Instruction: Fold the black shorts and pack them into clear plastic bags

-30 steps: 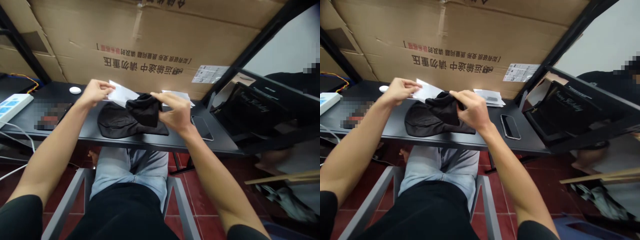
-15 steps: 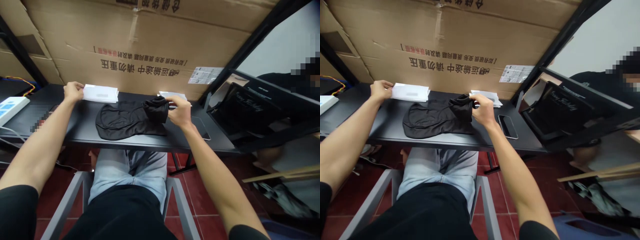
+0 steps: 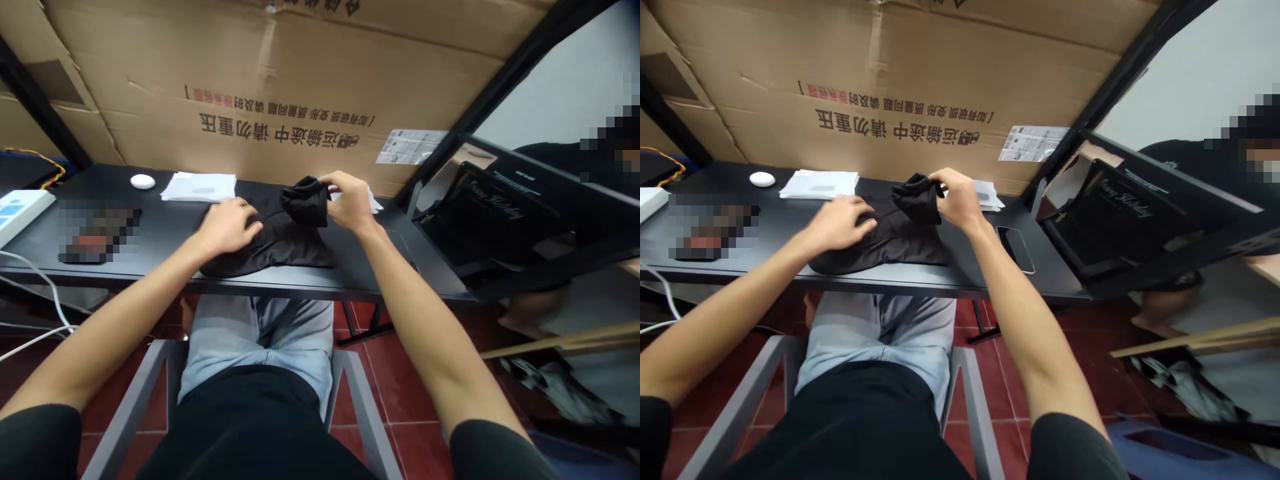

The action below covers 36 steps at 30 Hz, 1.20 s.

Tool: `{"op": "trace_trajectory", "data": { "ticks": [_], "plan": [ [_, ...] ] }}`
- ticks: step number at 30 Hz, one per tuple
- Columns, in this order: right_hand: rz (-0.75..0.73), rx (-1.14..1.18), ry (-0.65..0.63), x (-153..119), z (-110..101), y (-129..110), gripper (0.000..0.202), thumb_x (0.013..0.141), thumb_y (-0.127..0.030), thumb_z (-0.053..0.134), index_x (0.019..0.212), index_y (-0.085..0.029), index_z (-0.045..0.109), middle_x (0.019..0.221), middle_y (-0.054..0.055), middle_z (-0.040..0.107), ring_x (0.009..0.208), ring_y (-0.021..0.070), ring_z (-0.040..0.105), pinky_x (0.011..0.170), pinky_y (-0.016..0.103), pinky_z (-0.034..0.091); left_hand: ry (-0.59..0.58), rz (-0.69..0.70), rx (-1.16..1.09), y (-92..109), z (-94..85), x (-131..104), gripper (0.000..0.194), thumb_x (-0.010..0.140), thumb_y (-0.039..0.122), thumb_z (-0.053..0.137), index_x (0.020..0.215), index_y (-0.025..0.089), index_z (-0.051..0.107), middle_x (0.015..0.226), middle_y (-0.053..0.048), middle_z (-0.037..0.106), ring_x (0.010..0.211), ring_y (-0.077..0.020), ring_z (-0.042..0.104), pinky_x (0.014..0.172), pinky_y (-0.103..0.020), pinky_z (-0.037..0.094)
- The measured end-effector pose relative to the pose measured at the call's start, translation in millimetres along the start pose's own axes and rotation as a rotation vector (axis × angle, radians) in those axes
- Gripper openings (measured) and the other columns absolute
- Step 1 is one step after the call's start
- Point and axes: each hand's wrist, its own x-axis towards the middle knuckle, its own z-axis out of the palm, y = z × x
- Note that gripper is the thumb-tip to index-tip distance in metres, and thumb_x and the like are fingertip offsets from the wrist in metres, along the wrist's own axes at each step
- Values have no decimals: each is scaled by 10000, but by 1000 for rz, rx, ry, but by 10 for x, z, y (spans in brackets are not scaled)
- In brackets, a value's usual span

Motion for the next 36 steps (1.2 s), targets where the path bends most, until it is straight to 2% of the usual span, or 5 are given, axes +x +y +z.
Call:
{"op": "trace_trajectory", "data": {
  "ticks": [4,12,18,28,36],
  "plan": [
    [-113,-14,26,168,142,56,269,1000,-153,619,1178,-251,796,1222,100,842,1179,305,790,1097,509,659,-184,1,23,362,199,-376,697,1163,623,398,1754,283,542,1881,-130,404,1750,-431,338,1380,-763,278],
    [-128,124,-256,-793,169,126,257,1038,-193,582,1120,-288,806,1361,75,843,1309,275,799,1171,516,663,-330,129,-68,3,51,-516,746,1154,685,363,1830,370,392,1945,-45,242,1815,-353,195,1430,-745,144],
    [38,106,-213,-971,-61,12,173,1027,-270,686,1173,-279,777,1339,98,835,1251,314,801,1170,543,634,-237,151,-101,78,-35,-391,738,1090,623,552,1736,266,539,1809,-137,509,1673,-377,475,1391,-611,369],
    [68,22,-338,-980,90,-159,223,1069,-332,663,1236,-276,799,1265,115,823,1175,340,788,1084,532,654,-38,223,54,1046,140,159,363,1045,351,721,1391,253,769,1431,-161,725,1393,-380,636,1091,-509,591],
    [55,-53,-382,-1028,123,-179,305,1102,-309,622,1282,-299,868,1303,116,789,1176,316,777,1100,491,669,119,-42,-62,544,-40,19,660,1081,331,582,1728,245,490,1417,-136,759,1309,-362,731,1141,-475,559]
  ]
}}
